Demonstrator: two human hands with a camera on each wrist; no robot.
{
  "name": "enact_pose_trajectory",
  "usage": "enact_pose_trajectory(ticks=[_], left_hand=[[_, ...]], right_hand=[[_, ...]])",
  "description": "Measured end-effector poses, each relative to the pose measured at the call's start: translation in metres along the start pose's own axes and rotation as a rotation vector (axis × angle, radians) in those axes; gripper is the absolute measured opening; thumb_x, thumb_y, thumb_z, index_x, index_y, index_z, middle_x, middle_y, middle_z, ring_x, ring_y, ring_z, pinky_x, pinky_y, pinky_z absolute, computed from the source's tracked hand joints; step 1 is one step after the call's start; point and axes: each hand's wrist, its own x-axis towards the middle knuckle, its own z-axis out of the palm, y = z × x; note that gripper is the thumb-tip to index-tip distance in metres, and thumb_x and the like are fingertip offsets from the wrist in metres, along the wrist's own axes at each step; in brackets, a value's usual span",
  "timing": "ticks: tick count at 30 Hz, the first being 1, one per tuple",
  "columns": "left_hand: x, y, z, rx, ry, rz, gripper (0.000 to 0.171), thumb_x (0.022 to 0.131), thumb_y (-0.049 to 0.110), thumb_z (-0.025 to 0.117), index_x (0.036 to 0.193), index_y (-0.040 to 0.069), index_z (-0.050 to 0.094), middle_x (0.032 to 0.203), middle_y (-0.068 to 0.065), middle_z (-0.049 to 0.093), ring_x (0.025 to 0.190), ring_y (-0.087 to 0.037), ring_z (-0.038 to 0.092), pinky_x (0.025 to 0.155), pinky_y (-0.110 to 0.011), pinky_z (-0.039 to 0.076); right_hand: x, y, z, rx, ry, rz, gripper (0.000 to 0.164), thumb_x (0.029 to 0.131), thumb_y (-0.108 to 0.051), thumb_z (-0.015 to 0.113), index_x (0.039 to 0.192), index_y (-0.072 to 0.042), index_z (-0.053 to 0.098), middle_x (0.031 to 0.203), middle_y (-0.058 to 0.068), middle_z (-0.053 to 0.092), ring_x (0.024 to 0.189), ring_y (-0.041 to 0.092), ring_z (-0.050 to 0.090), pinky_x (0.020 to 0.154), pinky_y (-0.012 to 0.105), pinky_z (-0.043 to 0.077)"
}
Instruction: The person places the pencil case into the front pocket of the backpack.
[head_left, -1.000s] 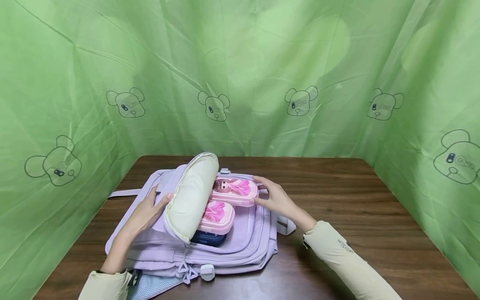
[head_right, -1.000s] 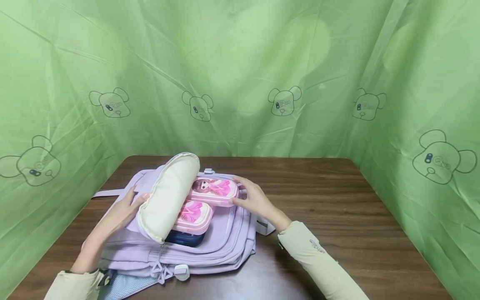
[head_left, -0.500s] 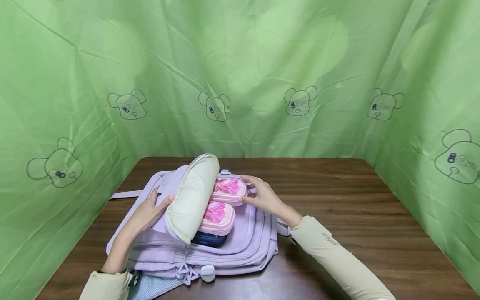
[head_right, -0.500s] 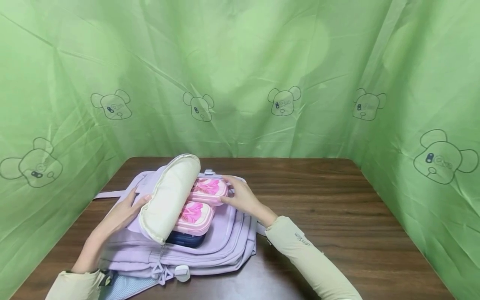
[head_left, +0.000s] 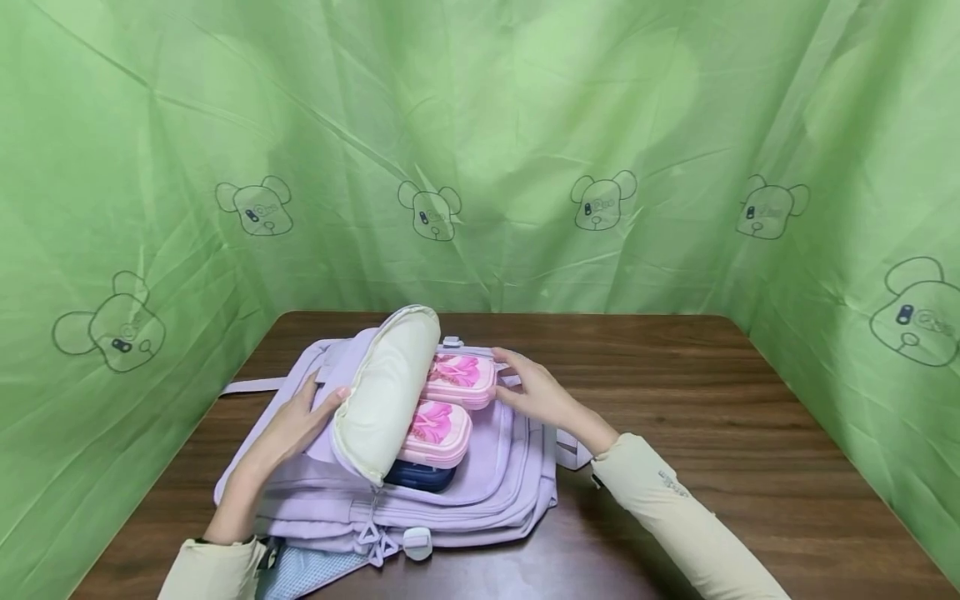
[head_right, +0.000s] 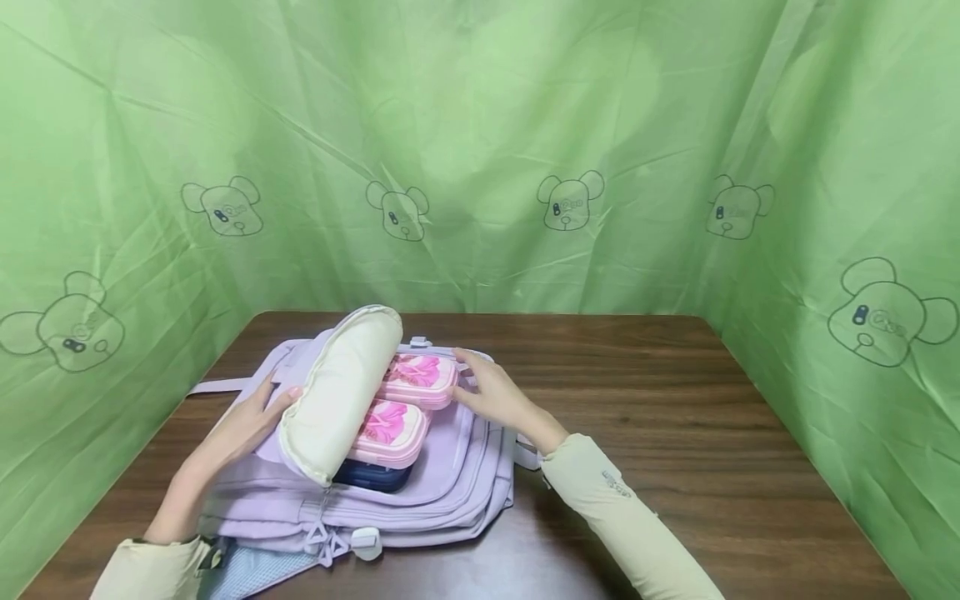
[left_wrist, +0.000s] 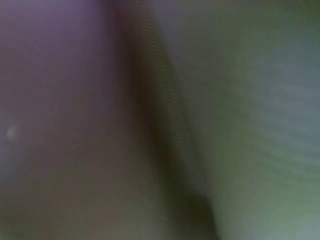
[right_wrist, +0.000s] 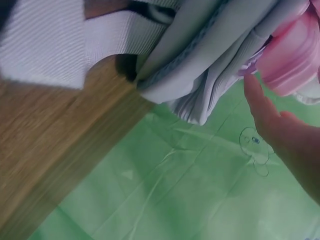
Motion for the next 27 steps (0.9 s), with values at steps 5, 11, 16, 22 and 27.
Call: enact_pose_trajectory(ticks=[5, 11, 16, 22, 27], left_hand=[[0.001, 0.000, 0.001, -0.009, 0.018, 0.014, 0.079, 0.097, 0.049, 0.035, 0.144, -0.010, 0.013, 0.137, -0.041, 0.026, 0.120, -0.056, 0.032, 0.098, -0.061, 0.028], [0.001, -0.001, 0.004, -0.017, 0.033, 0.021, 0.075, 0.098, 0.048, 0.035, 0.141, -0.011, 0.023, 0.135, -0.039, 0.032, 0.119, -0.055, 0.034, 0.097, -0.061, 0.030], [0.001, -0.001, 0.003, -0.015, 0.018, 0.002, 0.076, 0.097, 0.050, 0.034, 0.142, -0.011, 0.022, 0.135, -0.040, 0.031, 0.119, -0.056, 0.034, 0.097, -0.061, 0.030], [0.000, 0.002, -0.001, -0.015, -0.003, -0.005, 0.078, 0.097, 0.050, 0.034, 0.141, -0.013, 0.020, 0.136, -0.041, 0.029, 0.120, -0.056, 0.032, 0.097, -0.061, 0.029], [-0.001, 0.003, -0.001, -0.014, -0.008, -0.011, 0.079, 0.097, 0.051, 0.034, 0.142, -0.012, 0.017, 0.136, -0.041, 0.027, 0.119, -0.057, 0.032, 0.098, -0.062, 0.028]], right_hand=[[-0.005, 0.003, -0.001, -0.004, 0.004, 0.001, 0.051, 0.087, -0.001, 0.059, 0.135, 0.005, 0.041, 0.124, 0.023, 0.053, 0.104, 0.037, 0.058, 0.084, 0.039, 0.051], [-0.006, 0.003, 0.005, 0.019, 0.080, -0.021, 0.043, 0.086, -0.003, 0.063, 0.126, 0.006, 0.050, 0.117, 0.020, 0.059, 0.097, 0.034, 0.063, 0.085, 0.042, 0.050], [0.001, 0.002, 0.009, 0.009, 0.181, 0.028, 0.036, 0.085, -0.007, 0.067, 0.117, 0.005, 0.058, 0.103, 0.017, 0.066, 0.087, 0.027, 0.067, 0.078, 0.038, 0.053], [0.011, -0.005, 0.015, -0.016, 0.242, 0.139, 0.032, 0.083, -0.012, 0.070, 0.112, 0.000, 0.063, 0.091, 0.010, 0.070, 0.076, 0.020, 0.067, 0.067, 0.029, 0.054], [0.018, -0.010, 0.019, -0.015, 0.229, 0.118, 0.035, 0.082, -0.010, 0.070, 0.114, 0.001, 0.061, 0.091, 0.011, 0.070, 0.074, 0.021, 0.068, 0.065, 0.027, 0.054]])
